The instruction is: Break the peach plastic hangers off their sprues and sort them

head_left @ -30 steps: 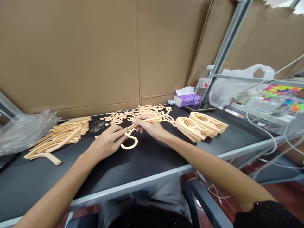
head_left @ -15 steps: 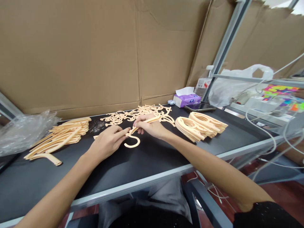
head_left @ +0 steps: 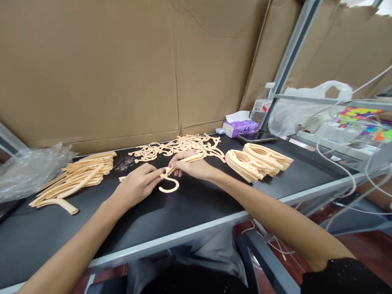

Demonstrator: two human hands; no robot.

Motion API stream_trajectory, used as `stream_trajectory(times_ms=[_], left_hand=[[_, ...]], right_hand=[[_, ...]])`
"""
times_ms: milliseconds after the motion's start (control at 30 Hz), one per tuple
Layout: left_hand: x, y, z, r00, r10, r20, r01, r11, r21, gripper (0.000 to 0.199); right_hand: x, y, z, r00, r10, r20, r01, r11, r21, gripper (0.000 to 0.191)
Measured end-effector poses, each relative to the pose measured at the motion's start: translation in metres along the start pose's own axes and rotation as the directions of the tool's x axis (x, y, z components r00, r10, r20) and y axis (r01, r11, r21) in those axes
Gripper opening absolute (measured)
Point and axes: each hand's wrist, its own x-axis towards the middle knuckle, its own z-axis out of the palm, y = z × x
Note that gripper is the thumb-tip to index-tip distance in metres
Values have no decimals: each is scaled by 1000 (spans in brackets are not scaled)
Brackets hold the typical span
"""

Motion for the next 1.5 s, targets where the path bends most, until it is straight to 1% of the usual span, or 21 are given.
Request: stream_trajectory(times_ms=[167,300,367,433,567,767,1000,1133,1300,1500], left_hand=[[0,2,-1,999,19,49,-21,999,29,29],[1,4,-1,997,43,58,-47,997,66,27],[1,4,-1,997,52,54,-55,996,71,27],[2,5,-2,997,55,49,-59,996,71,27],[2,6,-2,998,43,40,-45,997,56,26],[1,7,-2,999,39,20,-39,999,16,27],[0,5,-1,1000,-23,22,24,998,-66,26],[1,5,0,1000,-23,9,23,996,-88,26],[2,4,0,999,-39,8,39,994,-99,26],[0,4,0,996,-71,44,76,988,-137,25]], right_hand=[[-2,3,-3,998,-13,59,21,991,-133,15],[-6,1,-4,995,-30,96,55,962,-268,17],[-6,0,-4,993,-38,113,70,951,-300,18],[-7,-1,-3,991,-38,129,75,953,-293,19],[-5,-1,-3,992,-10,127,38,974,-223,17],[-3,1,-2,994,-12,111,24,995,-100,15],[-1,4,2,994,17,108,-22,998,51,14],[0,9,3,993,39,115,-56,987,149,12],[1,17,7,991,77,112,-107,951,291,9],[-1,16,11,985,143,93,-167,917,362,9]])
